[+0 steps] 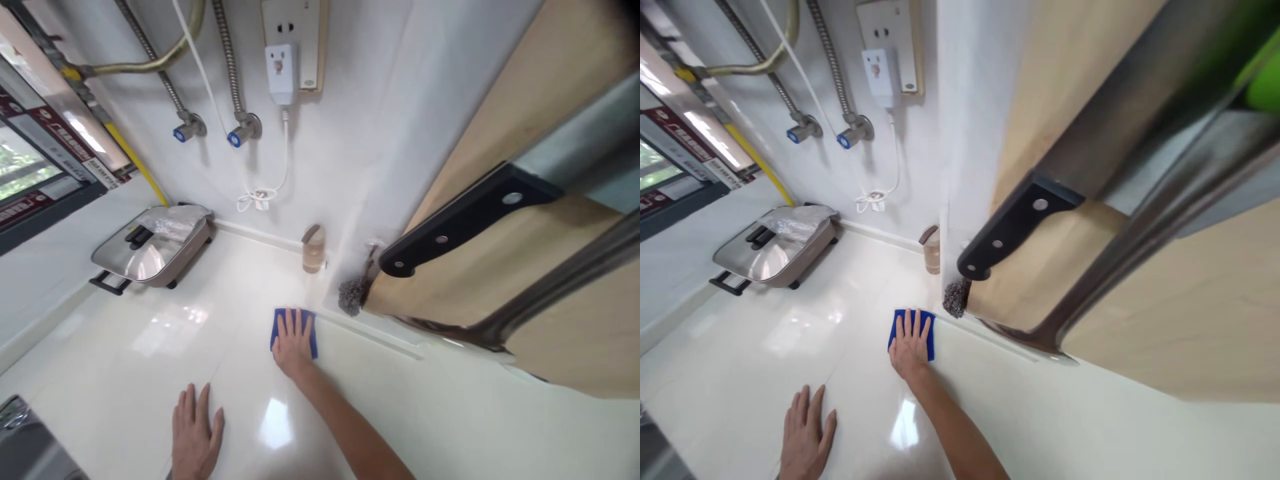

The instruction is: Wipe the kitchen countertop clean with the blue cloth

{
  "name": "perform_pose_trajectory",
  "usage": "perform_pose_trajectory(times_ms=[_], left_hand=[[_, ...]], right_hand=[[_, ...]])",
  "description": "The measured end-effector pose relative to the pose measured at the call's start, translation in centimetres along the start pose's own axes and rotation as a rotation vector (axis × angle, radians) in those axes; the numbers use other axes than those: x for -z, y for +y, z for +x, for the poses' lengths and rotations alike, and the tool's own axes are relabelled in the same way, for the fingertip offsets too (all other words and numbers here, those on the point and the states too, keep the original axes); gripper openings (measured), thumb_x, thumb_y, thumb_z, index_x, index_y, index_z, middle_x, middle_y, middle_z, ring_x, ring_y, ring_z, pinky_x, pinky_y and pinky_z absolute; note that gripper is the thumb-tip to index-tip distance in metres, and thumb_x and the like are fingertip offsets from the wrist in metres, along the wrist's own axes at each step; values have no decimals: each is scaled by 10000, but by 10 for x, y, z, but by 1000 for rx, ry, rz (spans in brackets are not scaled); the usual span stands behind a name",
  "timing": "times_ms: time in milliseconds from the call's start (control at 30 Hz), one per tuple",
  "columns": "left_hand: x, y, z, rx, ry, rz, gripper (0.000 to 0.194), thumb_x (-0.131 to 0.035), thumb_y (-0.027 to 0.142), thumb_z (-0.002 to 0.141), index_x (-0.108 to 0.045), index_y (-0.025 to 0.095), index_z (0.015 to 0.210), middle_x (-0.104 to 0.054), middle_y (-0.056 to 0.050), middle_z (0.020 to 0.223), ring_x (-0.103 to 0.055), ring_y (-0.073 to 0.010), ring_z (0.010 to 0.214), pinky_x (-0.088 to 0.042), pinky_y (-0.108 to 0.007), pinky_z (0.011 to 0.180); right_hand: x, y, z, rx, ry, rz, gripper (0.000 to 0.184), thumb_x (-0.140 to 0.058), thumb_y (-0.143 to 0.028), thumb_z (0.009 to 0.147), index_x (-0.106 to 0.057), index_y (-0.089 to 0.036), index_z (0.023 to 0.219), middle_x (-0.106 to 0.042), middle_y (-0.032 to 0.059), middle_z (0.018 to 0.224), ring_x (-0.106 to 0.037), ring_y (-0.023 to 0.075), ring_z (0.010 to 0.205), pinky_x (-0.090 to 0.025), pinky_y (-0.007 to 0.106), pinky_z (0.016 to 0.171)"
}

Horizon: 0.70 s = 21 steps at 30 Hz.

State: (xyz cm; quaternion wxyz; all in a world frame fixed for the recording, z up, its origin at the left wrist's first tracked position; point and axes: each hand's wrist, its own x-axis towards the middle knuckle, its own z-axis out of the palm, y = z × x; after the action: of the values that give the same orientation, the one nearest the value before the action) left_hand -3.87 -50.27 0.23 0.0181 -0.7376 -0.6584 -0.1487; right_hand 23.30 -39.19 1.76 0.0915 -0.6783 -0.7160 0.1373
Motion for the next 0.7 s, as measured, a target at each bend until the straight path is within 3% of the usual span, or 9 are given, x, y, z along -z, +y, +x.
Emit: perform_pose_trajectory(times_ms=[167, 433, 567, 700], left_hand=[[-2, -1, -3, 3, 29, -23, 585, -373, 413, 956, -398, 150, 1478, -231, -193, 1621, -154, -361, 1518, -248, -597, 1186], [-2, 0, -5, -3, 40, -59, 659, -375, 384, 961, -204, 204, 1572, -130, -172, 1660, -112, -368, 1528, -212, -616, 1192], [-7, -1, -7, 44, 4, -85, 653, -362, 403, 954, -253, 183, 1559, -129, -168, 1663, -110, -368, 1529, -204, -617, 1194], [-21, -5, -12, 114, 23, -132, 652, -330, 439, 935, -328, 179, 1533, -185, -146, 1656, -122, -347, 1531, -194, -613, 1199]], right_hand=[[3, -12, 32, 97, 29, -2, 645, -338, -406, 953, -267, -176, 1552, -91, 109, 1664, -2, 371, 1529, 54, 665, 1193], [15, 18, 98, -191, 152, -147, 614, -308, -365, 948, -326, -179, 1533, -223, 121, 1639, -156, 430, 1489, -71, 725, 1148], [15, 35, 113, -252, 182, -197, 614, -294, -386, 950, -335, -188, 1529, -267, 122, 1625, -208, 428, 1466, -143, 727, 1120], [13, 43, 115, -271, 179, -221, 608, -297, -414, 953, -332, -224, 1530, -274, 102, 1626, -220, 384, 1468, -143, 703, 1130]])
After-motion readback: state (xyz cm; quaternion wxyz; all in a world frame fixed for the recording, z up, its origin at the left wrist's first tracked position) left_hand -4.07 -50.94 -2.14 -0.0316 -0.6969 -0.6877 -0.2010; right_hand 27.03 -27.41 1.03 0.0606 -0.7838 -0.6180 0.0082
